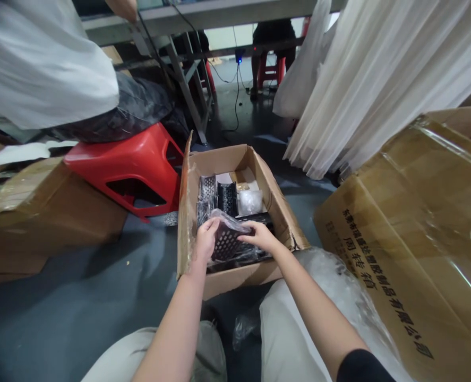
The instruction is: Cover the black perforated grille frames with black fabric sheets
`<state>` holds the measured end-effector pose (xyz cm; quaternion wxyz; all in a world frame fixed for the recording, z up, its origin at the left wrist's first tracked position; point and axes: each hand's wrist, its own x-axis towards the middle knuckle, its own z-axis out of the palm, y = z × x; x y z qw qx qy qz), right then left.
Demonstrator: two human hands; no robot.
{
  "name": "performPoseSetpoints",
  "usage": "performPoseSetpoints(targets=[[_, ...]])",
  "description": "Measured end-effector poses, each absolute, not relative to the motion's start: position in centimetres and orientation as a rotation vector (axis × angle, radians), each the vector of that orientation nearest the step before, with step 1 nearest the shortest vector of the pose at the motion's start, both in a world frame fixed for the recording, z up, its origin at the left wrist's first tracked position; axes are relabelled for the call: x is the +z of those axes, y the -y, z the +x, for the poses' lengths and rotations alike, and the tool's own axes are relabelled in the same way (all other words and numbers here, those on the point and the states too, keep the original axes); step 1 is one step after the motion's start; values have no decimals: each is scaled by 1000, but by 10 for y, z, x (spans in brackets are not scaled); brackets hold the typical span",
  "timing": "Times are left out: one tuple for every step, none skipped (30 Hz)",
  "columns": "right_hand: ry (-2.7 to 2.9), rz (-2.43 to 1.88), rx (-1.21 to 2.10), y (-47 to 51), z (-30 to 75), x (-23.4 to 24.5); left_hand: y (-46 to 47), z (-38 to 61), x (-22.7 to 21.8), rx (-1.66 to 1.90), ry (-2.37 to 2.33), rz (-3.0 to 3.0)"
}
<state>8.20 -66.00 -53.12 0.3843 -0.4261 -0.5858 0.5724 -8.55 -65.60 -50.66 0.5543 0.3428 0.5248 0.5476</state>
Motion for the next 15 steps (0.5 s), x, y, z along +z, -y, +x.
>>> performPoseSetpoints(targets=[[1380, -1058, 1499, 660, 80, -533, 655, -85, -505, 1333, -1195, 735], [1282, -1026, 1545, 660, 78, -534, 655, -85, -503, 1354, -1149, 676], [1206, -999, 1588, 660, 75, -536, 655, -85, -501, 1365, -1111, 633], [1141, -978, 1621, 661, 73, -537, 655, -85, -498, 1367, -1086, 600], [1067, -960, 1637, 661, 70, -537, 655, -86, -497, 1366, -1076, 571], [963, -941, 1637, 661, 68, -537, 656, -88, -495, 1362, -1091, 543], [828, -914, 1621, 660, 66, -536, 657, -90, -494, 1344, -1135, 519], [669, -876, 1591, 659, 65, -535, 659, -92, -494, 1300, -1205, 508], [506, -831, 1548, 656, 65, -533, 662, -93, -495, 1218, -1289, 511], [362, -785, 1498, 654, 64, -531, 665, -93, -496, 1101, -1358, 530], [253, -743, 1454, 651, 64, -529, 668, -91, -497, 971, -1391, 560], [183, -710, 1421, 649, 63, -528, 671, -89, -498, 867, -1380, 593], [144, -687, 1404, 647, 62, -527, 673, -85, -499, 818, -1337, 623], [132, -672, 1407, 647, 61, -527, 674, -81, -500, 828, -1286, 646], [141, -661, 1423, 647, 59, -527, 674, -78, -501, 882, -1252, 667]])
